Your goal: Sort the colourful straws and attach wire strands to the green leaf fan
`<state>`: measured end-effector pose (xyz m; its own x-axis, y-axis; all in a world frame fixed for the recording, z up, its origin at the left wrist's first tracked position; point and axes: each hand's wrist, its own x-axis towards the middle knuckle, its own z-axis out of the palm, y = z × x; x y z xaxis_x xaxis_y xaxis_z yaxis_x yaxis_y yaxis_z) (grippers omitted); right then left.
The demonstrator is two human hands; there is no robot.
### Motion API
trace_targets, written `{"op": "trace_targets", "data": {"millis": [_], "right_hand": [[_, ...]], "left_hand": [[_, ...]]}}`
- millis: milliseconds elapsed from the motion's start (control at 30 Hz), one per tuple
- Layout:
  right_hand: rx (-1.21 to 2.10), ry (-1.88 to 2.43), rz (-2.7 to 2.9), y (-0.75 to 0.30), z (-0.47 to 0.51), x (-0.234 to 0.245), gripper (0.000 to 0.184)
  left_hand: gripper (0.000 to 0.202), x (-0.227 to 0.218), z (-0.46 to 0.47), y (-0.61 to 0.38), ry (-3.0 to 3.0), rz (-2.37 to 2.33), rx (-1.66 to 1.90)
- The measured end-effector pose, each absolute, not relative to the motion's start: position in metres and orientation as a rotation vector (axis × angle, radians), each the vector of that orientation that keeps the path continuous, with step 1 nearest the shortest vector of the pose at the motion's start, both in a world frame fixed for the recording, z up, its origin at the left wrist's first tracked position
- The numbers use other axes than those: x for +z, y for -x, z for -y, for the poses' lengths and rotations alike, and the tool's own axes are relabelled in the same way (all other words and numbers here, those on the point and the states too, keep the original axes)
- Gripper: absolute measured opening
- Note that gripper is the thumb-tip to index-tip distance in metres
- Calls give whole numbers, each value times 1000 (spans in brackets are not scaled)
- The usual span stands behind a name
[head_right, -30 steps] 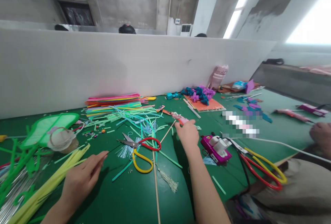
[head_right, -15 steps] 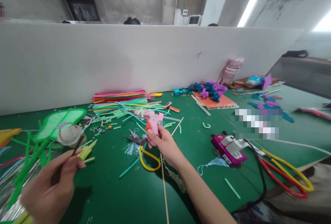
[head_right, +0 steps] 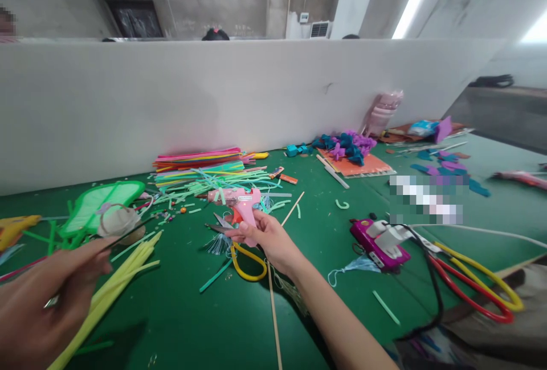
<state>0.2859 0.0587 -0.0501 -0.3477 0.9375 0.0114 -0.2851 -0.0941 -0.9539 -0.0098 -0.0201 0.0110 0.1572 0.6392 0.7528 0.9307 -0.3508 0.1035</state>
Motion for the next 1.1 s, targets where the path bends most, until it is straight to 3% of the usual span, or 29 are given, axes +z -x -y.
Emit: {"op": "trace_targets", "data": {"millis": [133,300,833,1033,1100], "right_hand": [[1476,948,1194,-279,-56,-49,32],[1132,1379,1166,-267,-51,-52,39],[780,1519,1529,-256,-45,-64,23],[743,1534,1549,-256,-44,-66,23],[743,1531,1547,-255,-45,-67,21]], "left_hand": [[26,1,1,9,1937,1150,-634],[17,-31,-15,21,1954,1123,-543],[9,-43,-12,10,2218,1279,-790],[47,-43,-10,10,2251,1354,-588],[50,-44,-10,11,2250,1342,-539]]}}
